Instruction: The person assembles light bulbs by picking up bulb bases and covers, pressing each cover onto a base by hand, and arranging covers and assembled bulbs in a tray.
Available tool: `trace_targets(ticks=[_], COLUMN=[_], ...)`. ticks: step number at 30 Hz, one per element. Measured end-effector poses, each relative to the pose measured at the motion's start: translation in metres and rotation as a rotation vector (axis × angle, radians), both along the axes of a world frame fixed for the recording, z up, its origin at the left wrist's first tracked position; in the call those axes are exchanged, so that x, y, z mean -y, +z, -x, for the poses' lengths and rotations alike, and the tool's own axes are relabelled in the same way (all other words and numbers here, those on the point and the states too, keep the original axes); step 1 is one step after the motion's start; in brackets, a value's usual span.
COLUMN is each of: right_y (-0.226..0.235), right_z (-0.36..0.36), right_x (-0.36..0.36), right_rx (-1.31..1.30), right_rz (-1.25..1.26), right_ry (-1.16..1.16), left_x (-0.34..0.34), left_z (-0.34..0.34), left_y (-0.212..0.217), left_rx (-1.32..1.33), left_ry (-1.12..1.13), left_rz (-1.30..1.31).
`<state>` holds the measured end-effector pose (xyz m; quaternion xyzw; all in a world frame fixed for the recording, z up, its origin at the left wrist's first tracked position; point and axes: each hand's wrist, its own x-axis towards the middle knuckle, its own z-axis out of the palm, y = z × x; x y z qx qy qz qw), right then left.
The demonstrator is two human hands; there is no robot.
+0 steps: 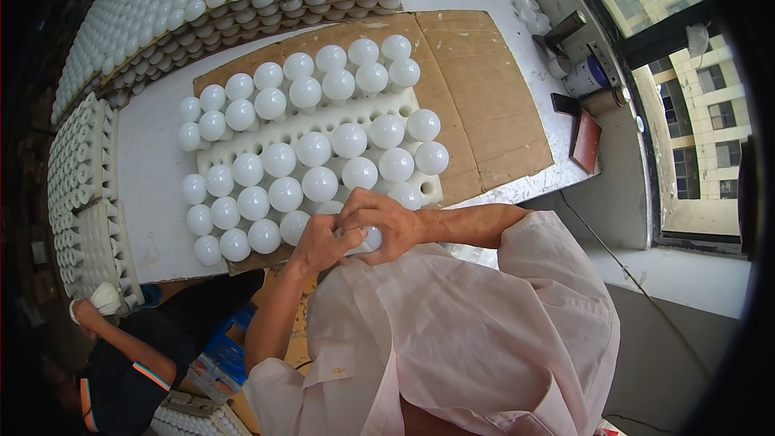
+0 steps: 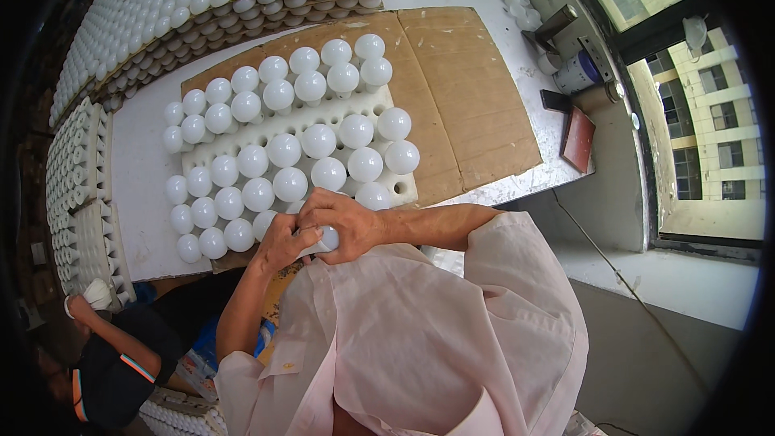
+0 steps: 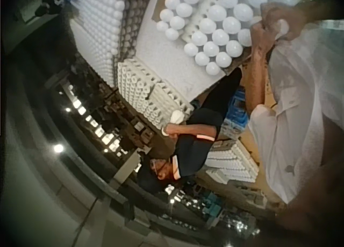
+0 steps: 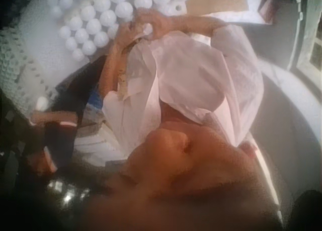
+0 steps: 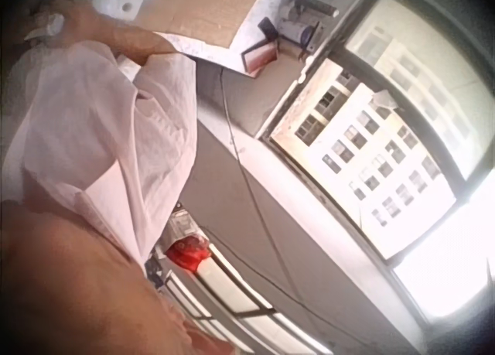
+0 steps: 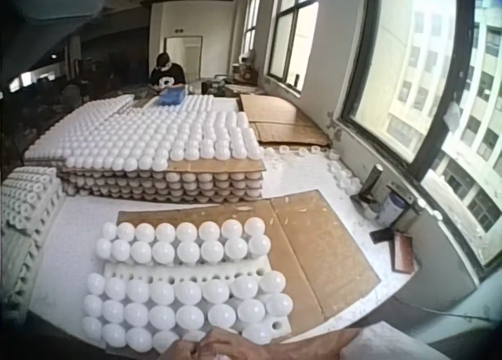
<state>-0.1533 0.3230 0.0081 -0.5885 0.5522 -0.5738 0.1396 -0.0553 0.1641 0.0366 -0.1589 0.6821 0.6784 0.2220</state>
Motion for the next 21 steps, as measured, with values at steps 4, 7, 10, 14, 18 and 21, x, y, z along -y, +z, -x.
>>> trace_targets(ticks=[4, 7, 10, 14, 18, 21], right_y=[-0.004, 0.005, 0.014, 0.015, -0.028, -0.063], right_z=[0.004, 0.005, 0.021, 0.042, 0.043, 0.038], right_x=[-0.01, -0.023, -0.072, -0.147, -0.144, -0.137], right_rx=[0.068, 0.082, 0.099, -0.176, -0.207, -0.216], right_rz=[-0.056, -0.127, -0.168, -0.316, -0.546, -0.621], right_ry=[0.033, -0.006, -0.273, -0.627, -0.684, -0.687], left_x=[-0.012, -0.011, -0.006, 0.045, 0.082, 0.102], left_z=[0.003, -0.003, -0.041, -0.113, -0.141, -0.136], left_y=[0.006, 0.004, -0.011, -0.025, -0.058, -0.071], left_rx=[0.047, 0.05, -0.397, -0.39, -0.36, -0.35], left_ry=[0.045, -0.016, 0.369, 0.885, 1.418, 1.607], left_rz=[-0.065, -0.011, 0.168, 0.077, 0.229, 0.396])
